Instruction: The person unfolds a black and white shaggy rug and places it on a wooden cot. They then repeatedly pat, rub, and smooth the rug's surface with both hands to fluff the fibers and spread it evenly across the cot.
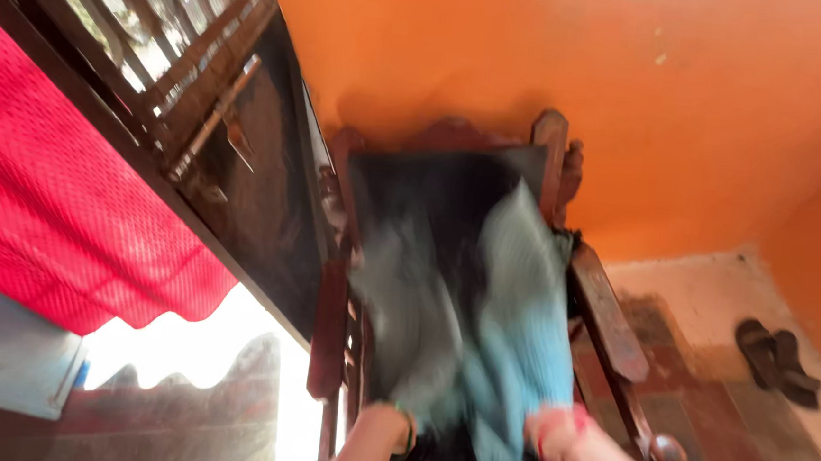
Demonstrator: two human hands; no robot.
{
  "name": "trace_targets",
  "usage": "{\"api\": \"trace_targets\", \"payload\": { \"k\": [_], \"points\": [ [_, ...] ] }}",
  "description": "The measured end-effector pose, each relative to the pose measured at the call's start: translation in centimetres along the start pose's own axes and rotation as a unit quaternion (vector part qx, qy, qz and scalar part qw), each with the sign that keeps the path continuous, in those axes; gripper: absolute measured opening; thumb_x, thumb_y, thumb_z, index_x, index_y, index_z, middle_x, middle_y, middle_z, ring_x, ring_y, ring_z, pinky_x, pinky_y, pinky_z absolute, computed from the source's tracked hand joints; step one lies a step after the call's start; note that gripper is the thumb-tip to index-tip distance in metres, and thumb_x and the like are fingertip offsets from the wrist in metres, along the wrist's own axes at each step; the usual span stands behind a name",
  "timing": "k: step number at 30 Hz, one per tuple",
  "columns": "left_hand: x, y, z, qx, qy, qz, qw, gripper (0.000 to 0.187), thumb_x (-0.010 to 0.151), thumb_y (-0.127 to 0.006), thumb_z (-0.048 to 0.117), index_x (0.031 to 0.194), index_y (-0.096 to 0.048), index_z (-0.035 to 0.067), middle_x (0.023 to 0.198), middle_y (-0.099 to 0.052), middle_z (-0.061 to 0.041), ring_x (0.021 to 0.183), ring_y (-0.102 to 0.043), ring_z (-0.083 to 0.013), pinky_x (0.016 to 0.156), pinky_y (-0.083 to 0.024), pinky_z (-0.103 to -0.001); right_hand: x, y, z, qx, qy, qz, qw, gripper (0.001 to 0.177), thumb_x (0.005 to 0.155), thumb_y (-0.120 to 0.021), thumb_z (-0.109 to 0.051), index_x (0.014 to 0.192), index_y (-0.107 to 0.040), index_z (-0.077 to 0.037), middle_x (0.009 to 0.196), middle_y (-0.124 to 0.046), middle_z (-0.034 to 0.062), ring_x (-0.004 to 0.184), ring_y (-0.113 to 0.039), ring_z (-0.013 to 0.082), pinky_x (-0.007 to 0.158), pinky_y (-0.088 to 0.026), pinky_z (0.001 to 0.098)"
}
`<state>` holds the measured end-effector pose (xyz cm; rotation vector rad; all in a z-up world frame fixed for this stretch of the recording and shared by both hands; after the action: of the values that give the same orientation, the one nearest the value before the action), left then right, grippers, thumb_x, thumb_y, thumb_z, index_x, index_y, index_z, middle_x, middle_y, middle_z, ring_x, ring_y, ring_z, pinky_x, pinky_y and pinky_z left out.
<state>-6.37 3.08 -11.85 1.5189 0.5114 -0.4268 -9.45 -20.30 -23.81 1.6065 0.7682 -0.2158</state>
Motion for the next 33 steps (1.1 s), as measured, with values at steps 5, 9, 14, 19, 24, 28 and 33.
{"api": "trace_targets", "payload": {
  "k": [5, 9, 14, 19, 24, 28, 33],
  "points": [
    [1.2, -1.1, -2.0, -0.116, 0.017, 0.11, 0.987, 0.029, 0.095, -0.06, 0.019, 0.122, -0.064, 0.008, 0.127, -0.065, -0.021, 0.117, -0.064, -0.0398, 0.097, -0.053, -0.049, -3.5, 6.2, 1.2, 0.208, 0.009, 0.2, 0.957, 0.039, 0.088, -0.055, -0.008, 0.119, -0.074, -0.022, 0.115, -0.073, 0.0168, 0.112, -0.069, 0.0348, 0.096, -0.056, 0.0432],
    [0.3, 10.8, 2.0, -0.178, 0.003, 0.381, 0.907, 0.023, 0.09, -0.053, 0.007, 0.109, -0.066, 0.01, 0.108, -0.07, -0.022, 0.102, -0.067, -0.0432, 0.087, -0.055, -0.053, -7.5, 17.8, 2.8, 0.359, 0.064, 0.425, 0.828, 0.034, 0.087, -0.051, -0.003, 0.113, -0.069, -0.014, 0.107, -0.075, 0.0153, 0.104, -0.07, 0.0356, 0.091, -0.054, 0.0422],
    [-7.3, 24.2, 4.3, -0.333, -0.124, 0.579, 0.734, 0.026, 0.087, -0.049, -0.006, 0.109, -0.057, 0.005, 0.097, -0.071, -0.025, 0.101, -0.066, -0.0468, 0.084, -0.051, -0.056, -12.7, 28.0, 7.1, 0.454, 0.116, 0.588, 0.66, 0.031, 0.09, -0.053, 0.008, 0.116, -0.063, -0.005, 0.109, -0.074, 0.0089, 0.106, -0.07, 0.02, 0.095, -0.053, 0.0318],
    [-13.5, 28.9, 8.3, -0.267, -0.248, 0.624, 0.691, 0.04, 0.082, -0.055, -0.006, 0.121, -0.057, 0.006, 0.095, -0.069, -0.024, 0.094, -0.066, -0.0463, 0.079, -0.05, -0.053, -17.6, 33.2, 5.8, 0.457, 0.164, 0.541, 0.686, 0.043, 0.088, -0.071, 0.001, 0.129, -0.063, -0.008, 0.107, -0.075, 0.0088, 0.101, -0.07, 0.0173, 0.09, -0.056, 0.0328],
    [-15.6, 28.3, 13.6, -0.186, -0.332, 0.586, 0.715, 0.027, 0.079, -0.069, 0.001, 0.104, -0.068, 0.012, 0.093, -0.069, -0.022, 0.094, -0.067, -0.0415, 0.079, -0.052, -0.049, -18.6, 33.6, 0.5, 0.385, 0.172, 0.489, 0.764, 0.045, 0.08, -0.075, -0.006, 0.124, -0.065, -0.008, 0.1, -0.076, 0.0131, 0.096, -0.073, 0.0238, 0.085, -0.055, 0.0373],
    [-14.3, 26.4, 15.6, -0.223, -0.349, 0.434, 0.8, 0.014, 0.083, -0.074, 0.01, 0.095, -0.067, 0.011, 0.085, -0.072, -0.018, 0.09, -0.07, -0.0372, 0.073, -0.053, -0.047, -18.7, 30.8, 0.6, 0.327, 0.126, 0.51, 0.785, 0.047, 0.075, -0.071, -0.004, 0.122, -0.066, -0.006, 0.101, -0.074, 0.0193, 0.099, -0.071, 0.0338, 0.085, -0.053, 0.0413],
    [-12.0, 22.0, 15.8, -0.253, -0.471, 0.346, 0.771, 0.023, 0.075, -0.075, 0.009, 0.096, -0.066, 0.011, 0.092, -0.074, -0.014, 0.091, -0.07, -0.0351, 0.073, -0.055, -0.042, -20.1, 26.0, 2.0, 0.36, 0.041, 0.523, 0.771, 0.046, 0.075, -0.061, 0.003, 0.12, -0.063, -0.004, 0.101, -0.071, 0.0216, 0.1, -0.069, 0.036, 0.085, -0.052, 0.0407]
  ]
}}
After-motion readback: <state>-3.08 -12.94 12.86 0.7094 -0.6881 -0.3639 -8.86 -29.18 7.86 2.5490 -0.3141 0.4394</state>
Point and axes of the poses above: each hand's wrist, its own x-axis towards the middle knuckle, its own y-axis out of the back of the hand, z = x × y, the point moved 4 cm from there along x, towards the middle knuckle
